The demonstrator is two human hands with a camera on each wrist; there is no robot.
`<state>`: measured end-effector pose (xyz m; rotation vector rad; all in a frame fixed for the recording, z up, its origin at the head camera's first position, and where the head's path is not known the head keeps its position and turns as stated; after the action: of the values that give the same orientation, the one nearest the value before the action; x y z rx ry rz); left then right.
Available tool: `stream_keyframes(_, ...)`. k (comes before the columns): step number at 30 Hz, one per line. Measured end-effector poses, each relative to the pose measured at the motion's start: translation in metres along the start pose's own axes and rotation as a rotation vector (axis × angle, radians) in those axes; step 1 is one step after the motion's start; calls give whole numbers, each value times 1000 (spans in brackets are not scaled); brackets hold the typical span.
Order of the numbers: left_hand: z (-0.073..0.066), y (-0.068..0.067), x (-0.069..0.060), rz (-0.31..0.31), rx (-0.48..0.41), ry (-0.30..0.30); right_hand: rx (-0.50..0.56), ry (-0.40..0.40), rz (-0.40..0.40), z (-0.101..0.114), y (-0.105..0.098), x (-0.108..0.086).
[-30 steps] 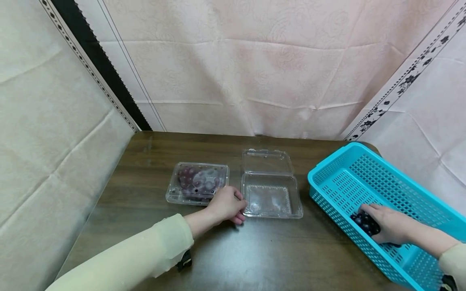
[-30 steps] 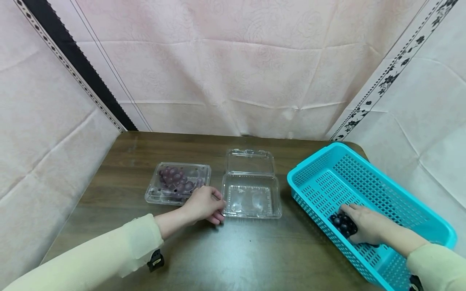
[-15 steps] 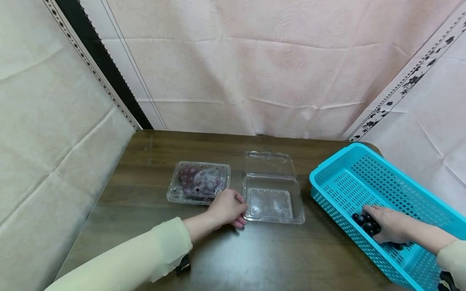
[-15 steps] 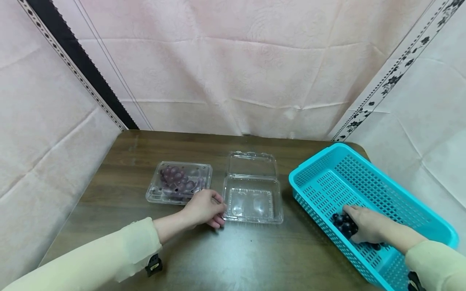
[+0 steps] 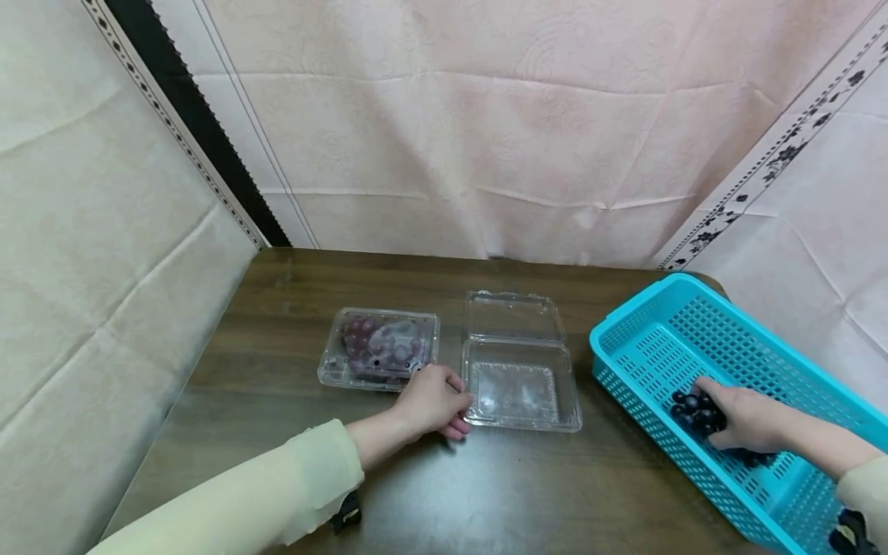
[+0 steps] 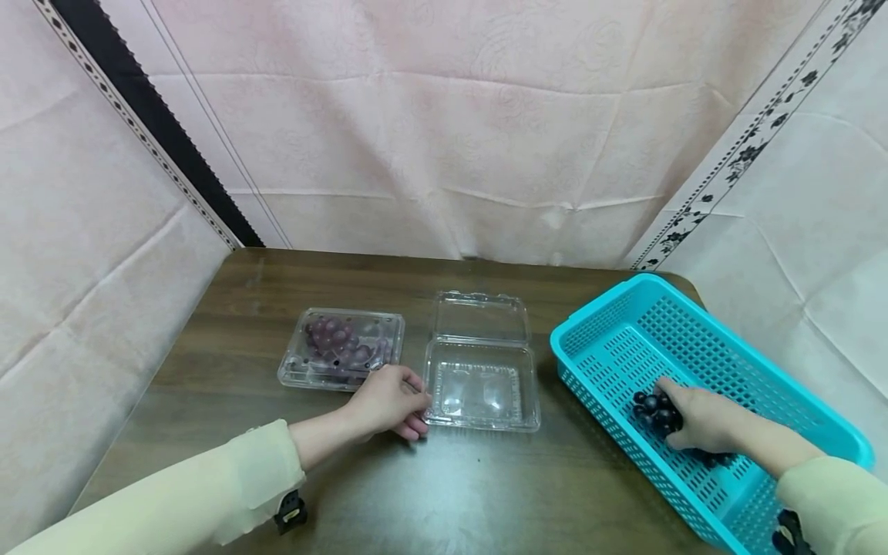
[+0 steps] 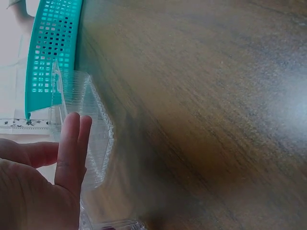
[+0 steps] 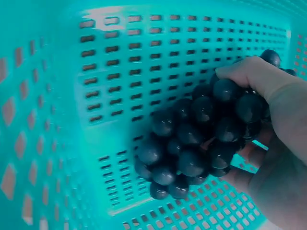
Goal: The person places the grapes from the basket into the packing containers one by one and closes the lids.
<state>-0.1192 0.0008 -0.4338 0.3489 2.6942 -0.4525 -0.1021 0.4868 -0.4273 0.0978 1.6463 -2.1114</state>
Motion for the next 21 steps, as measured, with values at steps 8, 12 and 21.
stream_keyframes(8,2,0,-1,7,-20,6,75,-5,-174,6,-24,-5)
stream_keyframes(12,2,0,-2,5,-25,10,87,12,-252,11,-41,-4)
stream_keyframes(21,7,0,-3,18,-35,19,169,5,-339,42,-87,2)
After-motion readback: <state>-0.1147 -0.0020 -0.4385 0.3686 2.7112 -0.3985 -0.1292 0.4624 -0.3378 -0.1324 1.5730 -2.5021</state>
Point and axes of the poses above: each hand's wrist, its own x-axis towards the middle knuckle, its own y-axis out of the palm, z = x × y, the point moved 1 cm from there along x, towards the middle knuckle, and after that the axes turned 8 degrees about -z, right-handed, at the moved point
